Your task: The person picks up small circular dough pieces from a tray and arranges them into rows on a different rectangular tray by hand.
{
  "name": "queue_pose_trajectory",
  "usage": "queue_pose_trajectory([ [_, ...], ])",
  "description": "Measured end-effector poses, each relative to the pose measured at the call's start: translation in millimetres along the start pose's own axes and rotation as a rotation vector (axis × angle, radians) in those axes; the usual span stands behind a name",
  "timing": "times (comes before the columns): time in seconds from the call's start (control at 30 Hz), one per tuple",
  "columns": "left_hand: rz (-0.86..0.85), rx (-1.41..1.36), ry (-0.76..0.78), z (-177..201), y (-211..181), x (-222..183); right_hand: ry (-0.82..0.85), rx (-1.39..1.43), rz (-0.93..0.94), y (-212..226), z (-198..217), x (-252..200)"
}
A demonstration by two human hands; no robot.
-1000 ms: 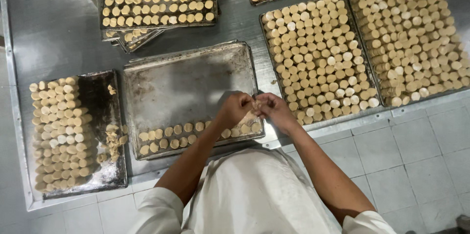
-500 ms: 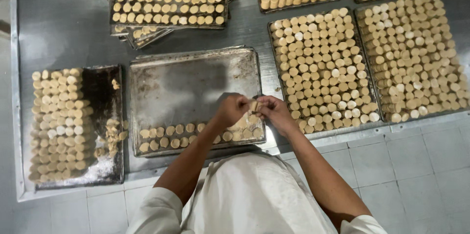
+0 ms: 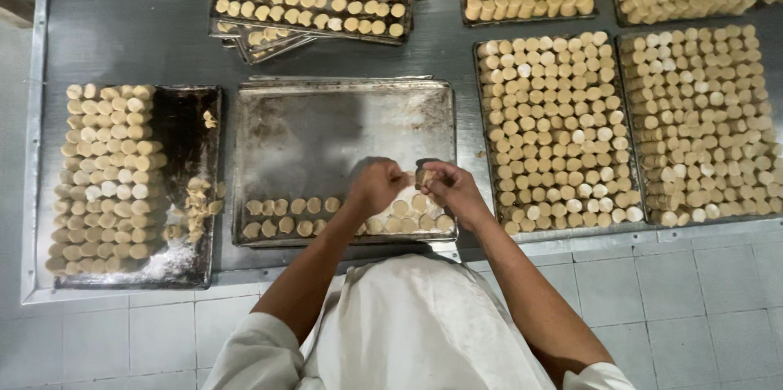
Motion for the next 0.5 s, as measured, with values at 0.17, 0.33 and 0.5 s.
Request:
queue_pose_trajectory([
  [0.17, -0.037, -0.263, 0.067, 3.8, 1.1, -5.4, 0.008, 0.177, -0.018, -5.7, -23.3, 5.2],
  [0.33, 0.043, -0.215, 0.078, 21.8, 15.2, -9.7, -0.065, 0.149, -0.028, -12.8, -32.1, 7.0],
  [0.5, -0.003, -0.219, 0.111, 22.1, 12.7, -10.3, -0.088, 0.109, 0.09, -15.8, -39.2, 7.2],
])
Point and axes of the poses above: each hand's wrist, its own x-axis towards the middle knuckle, its own z-axis out of the back of the hand, y = z × x, the point moved 8 cm from there along x, towards the middle knuckle, and after that the axes turned 3 degrees about y, right-handed, at the moved point
